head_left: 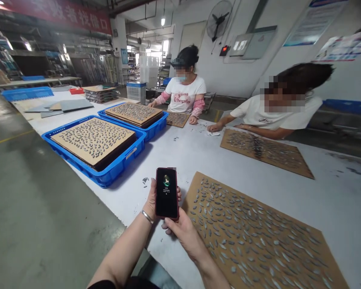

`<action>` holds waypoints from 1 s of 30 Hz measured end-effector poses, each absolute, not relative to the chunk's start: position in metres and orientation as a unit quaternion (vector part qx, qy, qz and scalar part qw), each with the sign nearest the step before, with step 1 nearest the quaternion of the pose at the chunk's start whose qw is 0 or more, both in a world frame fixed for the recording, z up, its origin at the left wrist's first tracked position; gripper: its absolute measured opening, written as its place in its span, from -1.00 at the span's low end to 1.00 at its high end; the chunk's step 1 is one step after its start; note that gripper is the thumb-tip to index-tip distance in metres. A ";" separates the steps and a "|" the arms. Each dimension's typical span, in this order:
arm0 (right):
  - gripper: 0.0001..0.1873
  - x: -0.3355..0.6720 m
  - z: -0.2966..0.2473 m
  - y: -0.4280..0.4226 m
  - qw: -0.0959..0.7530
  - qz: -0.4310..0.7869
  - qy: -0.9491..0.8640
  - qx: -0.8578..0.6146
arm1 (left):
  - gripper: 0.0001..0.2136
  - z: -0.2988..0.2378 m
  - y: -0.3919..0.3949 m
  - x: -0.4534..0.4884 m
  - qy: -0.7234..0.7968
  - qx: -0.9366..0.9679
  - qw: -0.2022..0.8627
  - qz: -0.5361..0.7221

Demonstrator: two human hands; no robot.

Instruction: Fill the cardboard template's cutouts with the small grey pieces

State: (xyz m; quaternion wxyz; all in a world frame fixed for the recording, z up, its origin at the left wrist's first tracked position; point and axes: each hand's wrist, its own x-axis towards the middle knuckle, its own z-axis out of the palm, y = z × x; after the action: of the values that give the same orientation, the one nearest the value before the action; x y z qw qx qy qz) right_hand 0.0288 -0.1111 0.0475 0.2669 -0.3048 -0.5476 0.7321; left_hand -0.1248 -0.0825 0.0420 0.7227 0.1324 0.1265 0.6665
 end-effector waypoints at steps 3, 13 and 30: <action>-0.40 0.033 0.041 -0.108 0.272 0.725 -0.550 -0.314 | -0.12 0.035 -0.081 -0.127 0.141 0.133 0.739 0.646; -0.32 0.040 0.029 -0.111 0.282 0.704 -0.554 -0.343 | -0.03 0.027 -0.074 -0.127 0.191 0.118 0.777 0.588; -0.33 0.036 0.028 -0.109 0.301 0.710 -0.528 -0.355 | -0.02 0.023 -0.072 -0.127 0.198 0.131 0.766 0.597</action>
State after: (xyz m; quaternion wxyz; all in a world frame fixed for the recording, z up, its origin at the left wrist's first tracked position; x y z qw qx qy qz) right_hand 0.0356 -0.1088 0.0283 0.3015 -0.3555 -0.5279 0.7100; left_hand -0.1270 -0.0718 0.0230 0.7662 0.1305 0.1983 0.5972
